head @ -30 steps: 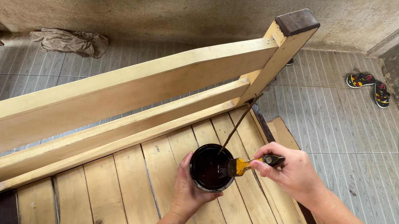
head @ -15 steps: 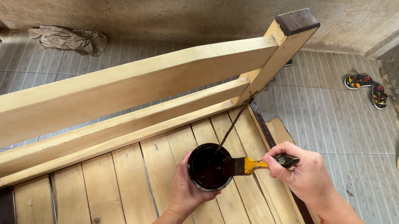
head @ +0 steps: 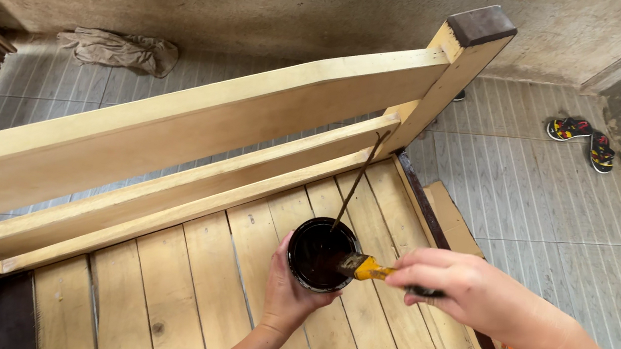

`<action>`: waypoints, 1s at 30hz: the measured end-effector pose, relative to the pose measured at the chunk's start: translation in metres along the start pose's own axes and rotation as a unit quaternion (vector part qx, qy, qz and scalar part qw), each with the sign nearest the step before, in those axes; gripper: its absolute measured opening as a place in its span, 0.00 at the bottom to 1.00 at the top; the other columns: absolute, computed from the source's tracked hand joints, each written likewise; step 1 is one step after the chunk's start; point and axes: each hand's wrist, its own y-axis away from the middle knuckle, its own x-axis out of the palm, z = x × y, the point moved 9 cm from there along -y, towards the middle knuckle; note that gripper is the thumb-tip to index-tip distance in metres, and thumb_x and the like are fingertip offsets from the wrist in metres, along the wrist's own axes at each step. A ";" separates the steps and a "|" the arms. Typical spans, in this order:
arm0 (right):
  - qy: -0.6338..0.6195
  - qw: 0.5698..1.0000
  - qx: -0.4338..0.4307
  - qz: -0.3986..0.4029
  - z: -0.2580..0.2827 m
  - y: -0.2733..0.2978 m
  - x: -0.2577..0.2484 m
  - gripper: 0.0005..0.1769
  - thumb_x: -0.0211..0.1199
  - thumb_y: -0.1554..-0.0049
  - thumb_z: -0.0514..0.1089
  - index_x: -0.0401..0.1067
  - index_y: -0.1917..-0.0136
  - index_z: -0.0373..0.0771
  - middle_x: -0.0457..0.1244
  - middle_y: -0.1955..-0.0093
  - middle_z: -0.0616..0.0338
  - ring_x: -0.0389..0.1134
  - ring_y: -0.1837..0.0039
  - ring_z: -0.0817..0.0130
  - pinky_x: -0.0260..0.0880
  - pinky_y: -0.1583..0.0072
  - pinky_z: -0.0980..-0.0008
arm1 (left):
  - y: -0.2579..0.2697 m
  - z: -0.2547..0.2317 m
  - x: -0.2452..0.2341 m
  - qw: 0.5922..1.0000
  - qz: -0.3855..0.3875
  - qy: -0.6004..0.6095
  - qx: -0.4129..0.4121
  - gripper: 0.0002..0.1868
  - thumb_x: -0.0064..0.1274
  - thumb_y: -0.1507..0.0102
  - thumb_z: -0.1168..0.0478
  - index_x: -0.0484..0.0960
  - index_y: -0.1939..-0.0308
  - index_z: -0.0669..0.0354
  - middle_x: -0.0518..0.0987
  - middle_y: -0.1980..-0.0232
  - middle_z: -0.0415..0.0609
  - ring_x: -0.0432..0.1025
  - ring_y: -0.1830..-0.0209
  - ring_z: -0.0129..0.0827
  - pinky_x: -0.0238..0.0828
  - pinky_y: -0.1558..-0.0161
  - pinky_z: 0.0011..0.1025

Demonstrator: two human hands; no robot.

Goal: The person applies dark wood stain to a wooden bench using a paintbrush. They dip the brush into a can of stain and cover the slats and frame of the bench, working from one end to the other.

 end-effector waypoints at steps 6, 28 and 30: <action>0.130 0.985 -0.070 0.094 0.010 0.004 0.013 0.17 0.63 0.48 0.40 0.76 0.44 0.42 0.69 0.40 0.56 0.70 0.41 0.55 0.72 0.43 0.60 | 0.002 -0.004 -0.005 1.000 -0.006 0.011 0.017 0.69 0.82 0.65 0.53 0.53 0.27 0.57 0.68 0.35 0.55 0.65 0.34 0.50 0.64 0.33 0.41; -0.256 0.864 0.315 -0.299 -0.131 0.044 0.006 0.10 0.65 0.41 0.40 0.76 0.51 0.30 0.69 0.62 0.55 0.72 0.62 0.71 0.74 0.60 0.72 | 0.014 0.004 -0.010 0.999 0.016 0.013 -0.035 0.71 0.81 0.63 0.54 0.49 0.25 0.57 0.65 0.32 0.56 0.62 0.32 0.50 0.62 0.32 0.41; -0.266 0.852 0.326 -0.312 -0.141 0.053 0.000 0.10 0.64 0.41 0.40 0.76 0.51 0.29 0.69 0.63 0.52 0.72 0.63 0.69 0.74 0.60 0.70 | 0.016 0.003 -0.010 0.998 0.022 0.046 -0.047 0.71 0.79 0.61 0.54 0.47 0.23 0.58 0.64 0.30 0.57 0.62 0.29 0.50 0.62 0.30 0.40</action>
